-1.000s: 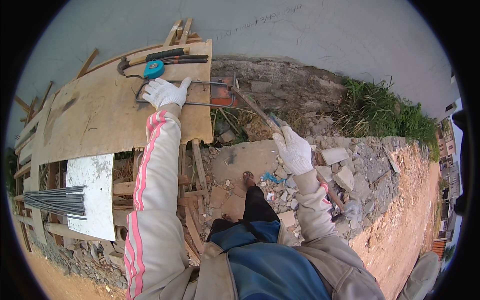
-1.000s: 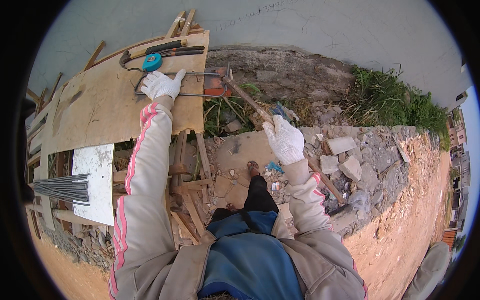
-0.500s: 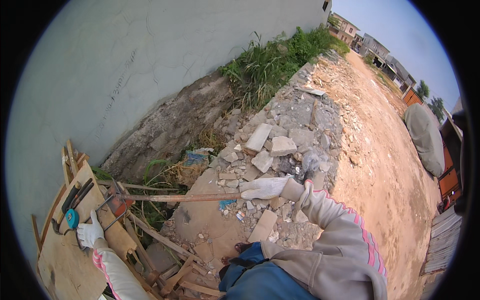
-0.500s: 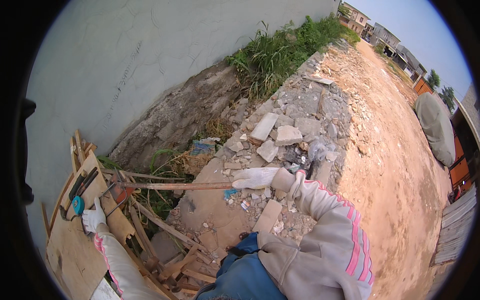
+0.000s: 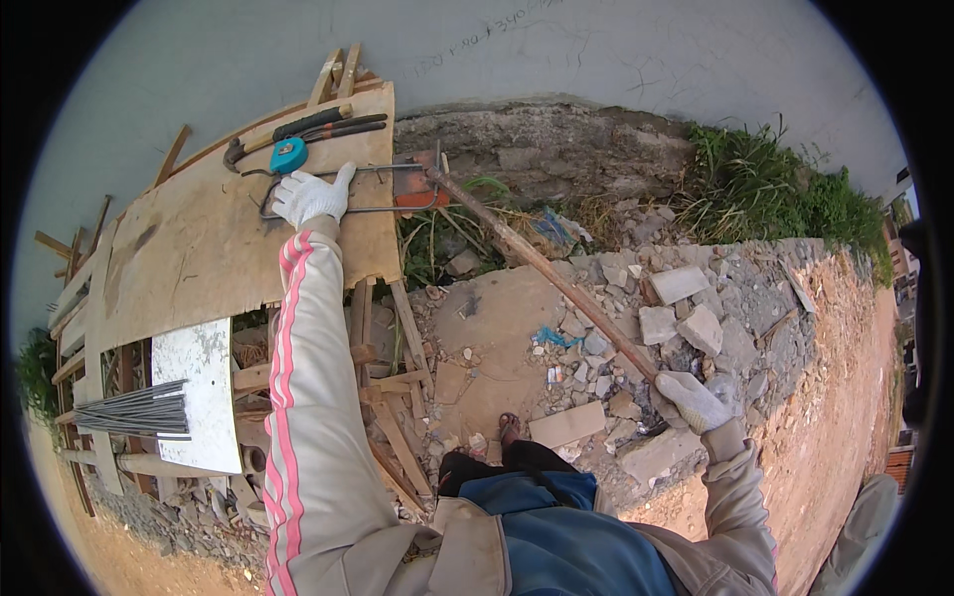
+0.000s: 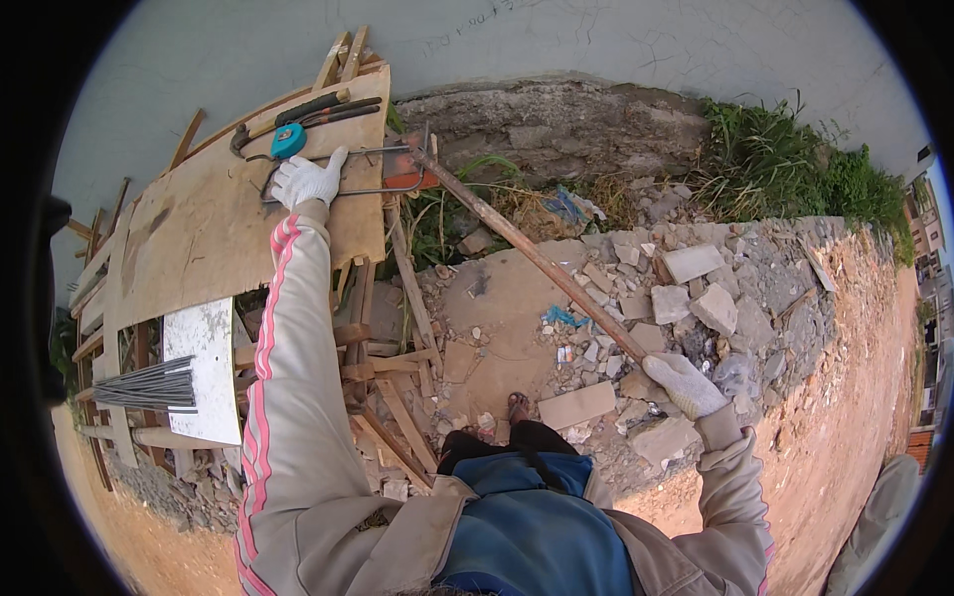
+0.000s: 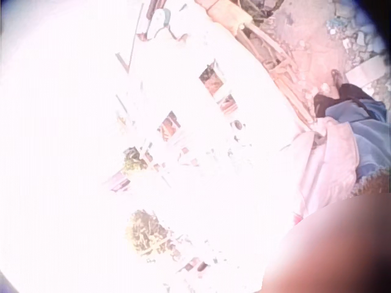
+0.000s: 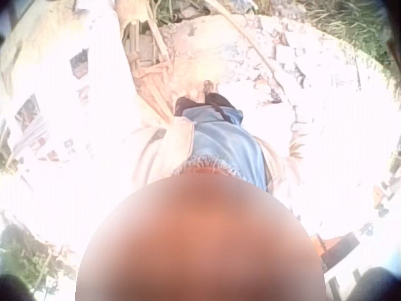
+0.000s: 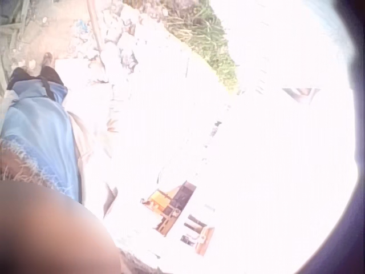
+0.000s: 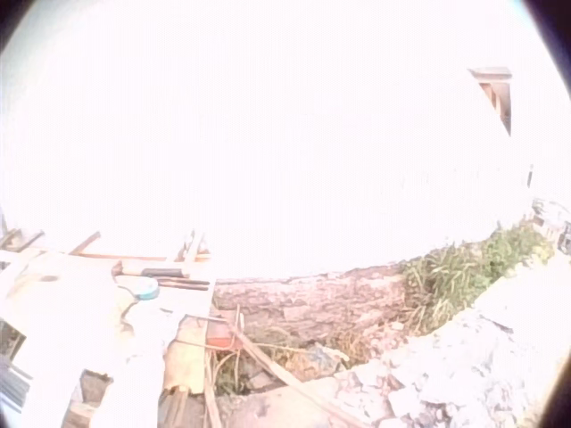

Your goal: The person bends metal rods into U-shapes using a long metal bar as a lever against a wooden workbench. They repeatedly pick up rods, position them, apply leverage to bend them, and place the finished pieces aside.

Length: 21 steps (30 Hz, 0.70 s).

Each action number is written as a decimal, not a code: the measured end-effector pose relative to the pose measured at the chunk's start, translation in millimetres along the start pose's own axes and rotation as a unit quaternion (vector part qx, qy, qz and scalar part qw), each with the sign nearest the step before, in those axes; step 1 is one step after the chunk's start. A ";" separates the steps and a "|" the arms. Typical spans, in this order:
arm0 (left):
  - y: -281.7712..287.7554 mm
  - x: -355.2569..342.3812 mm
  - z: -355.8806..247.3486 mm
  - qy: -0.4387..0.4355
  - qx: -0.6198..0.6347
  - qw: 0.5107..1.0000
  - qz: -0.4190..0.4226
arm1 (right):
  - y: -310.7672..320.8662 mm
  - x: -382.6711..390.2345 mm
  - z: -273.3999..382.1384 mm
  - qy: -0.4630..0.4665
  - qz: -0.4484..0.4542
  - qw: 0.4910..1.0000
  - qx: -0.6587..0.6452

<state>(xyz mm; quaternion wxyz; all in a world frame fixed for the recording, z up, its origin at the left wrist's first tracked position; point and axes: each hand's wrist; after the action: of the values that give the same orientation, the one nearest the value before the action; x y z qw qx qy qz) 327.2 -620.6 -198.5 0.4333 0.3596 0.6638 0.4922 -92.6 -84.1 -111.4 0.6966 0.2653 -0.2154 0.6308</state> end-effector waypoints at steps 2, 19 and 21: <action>6.1 2.8 -1.0 0.002 0.008 1.000 0.018 | -25.4 10.1 -4.6 -0.031 -0.039 0.999 -0.010; 22.6 12.3 5.4 -0.039 0.057 0.997 0.044 | -134.7 66.9 24.1 0.016 -0.076 0.997 0.011; 27.9 11.5 5.9 -0.029 0.048 0.996 0.072 | -119.4 72.2 40.3 0.003 -0.083 0.995 0.049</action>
<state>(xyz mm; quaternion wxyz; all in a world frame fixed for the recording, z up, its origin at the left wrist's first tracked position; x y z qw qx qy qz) 329.9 -601.0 -174.9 0.3979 0.4409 0.6463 0.4791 35.5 -62.3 -46.4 0.7335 0.3139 -0.1593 0.5815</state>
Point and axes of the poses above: each hand's wrist, its own x-axis away from the middle knuckle, its own y-axis out of the back of the hand, z = x × y, and after that the axes turned 6 degrees about y, right-handed
